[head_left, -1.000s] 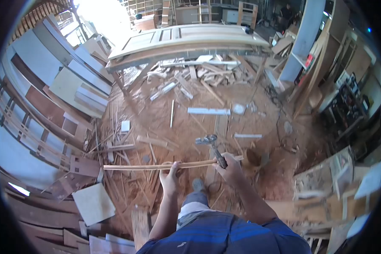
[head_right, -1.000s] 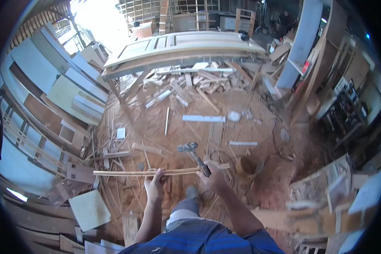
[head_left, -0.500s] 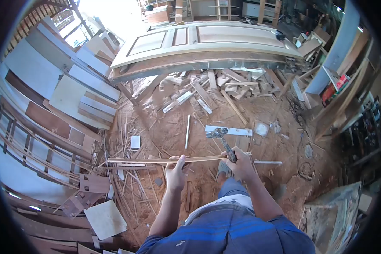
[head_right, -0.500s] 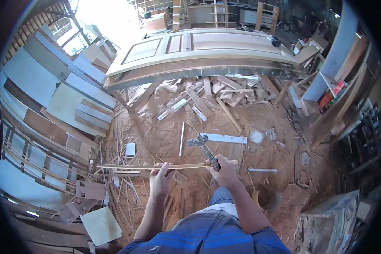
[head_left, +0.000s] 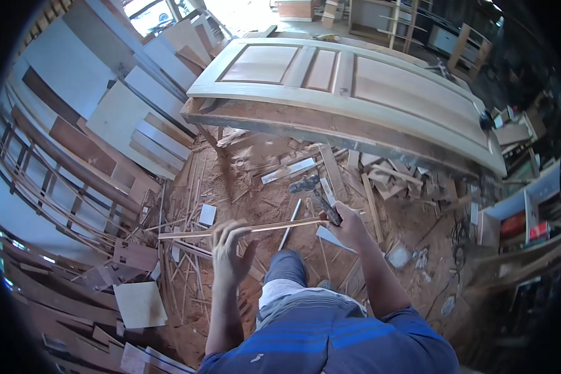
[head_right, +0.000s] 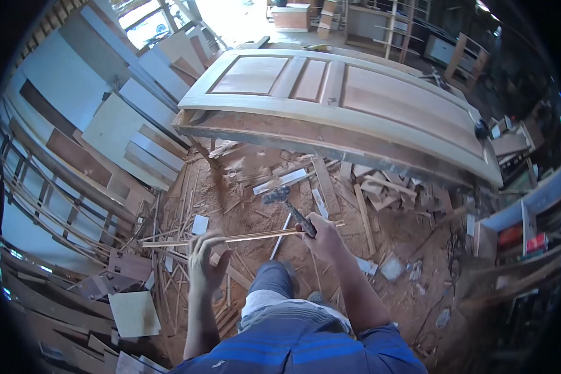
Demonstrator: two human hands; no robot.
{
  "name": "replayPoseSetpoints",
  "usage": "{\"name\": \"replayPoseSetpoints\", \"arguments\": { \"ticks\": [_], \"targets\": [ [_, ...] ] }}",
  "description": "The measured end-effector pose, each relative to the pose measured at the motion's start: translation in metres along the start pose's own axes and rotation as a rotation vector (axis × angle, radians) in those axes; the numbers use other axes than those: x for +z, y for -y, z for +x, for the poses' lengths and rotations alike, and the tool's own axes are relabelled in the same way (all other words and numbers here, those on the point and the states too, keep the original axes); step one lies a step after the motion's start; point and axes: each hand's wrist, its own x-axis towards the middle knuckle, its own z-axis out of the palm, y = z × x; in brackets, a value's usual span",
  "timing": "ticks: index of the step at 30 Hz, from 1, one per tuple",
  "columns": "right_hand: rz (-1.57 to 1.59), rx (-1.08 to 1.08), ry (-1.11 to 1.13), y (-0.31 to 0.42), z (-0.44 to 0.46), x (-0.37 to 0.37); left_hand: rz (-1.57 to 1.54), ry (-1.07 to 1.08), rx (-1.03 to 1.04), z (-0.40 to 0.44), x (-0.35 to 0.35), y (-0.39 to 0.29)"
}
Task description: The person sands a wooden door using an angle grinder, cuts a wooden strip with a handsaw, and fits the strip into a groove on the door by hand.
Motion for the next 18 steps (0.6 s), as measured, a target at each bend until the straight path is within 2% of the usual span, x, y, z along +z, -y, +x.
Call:
{"name": "replayPoseSetpoints", "arguments": {
  "ticks": [1, 4, 7, 8, 10, 13, 16, 18],
  "targets": [
    [0.035, 0.014, 0.018, -0.008, 0.026, -0.004, 0.153, -0.011, 0.076, 0.028, 0.003, 0.006],
    [-0.094, 0.046, 0.07, -0.028, 0.111, -0.02, 0.179, 0.1, 0.066, 0.079, 0.061, 0.075],
    [-0.148, 0.027, 0.051, -0.053, 0.203, -0.031, -0.081, 0.33, -0.189, 0.135, 0.119, 0.132],
    [-0.173, 0.041, 0.039, -0.052, 0.235, -0.036, -0.081, 0.317, -0.146, 0.16, 0.138, 0.149],
    [-0.311, -0.283, -0.168, -0.063, 0.308, -0.04, -0.163, 0.307, -0.185, 0.211, 0.175, 0.181],
    [-0.249, -0.252, -0.301, -0.088, 0.386, -0.052, -0.239, 0.185, -0.229, 0.285, 0.218, 0.206],
    [-0.064, 0.162, -0.339, -0.103, 0.438, -0.064, -0.32, 0.099, -0.335, 0.353, 0.272, 0.239],
    [-0.06, 0.18, -0.419, -0.11, 0.469, -0.062, -0.357, 0.092, -0.357, 0.394, 0.304, 0.256]
  ]
}}
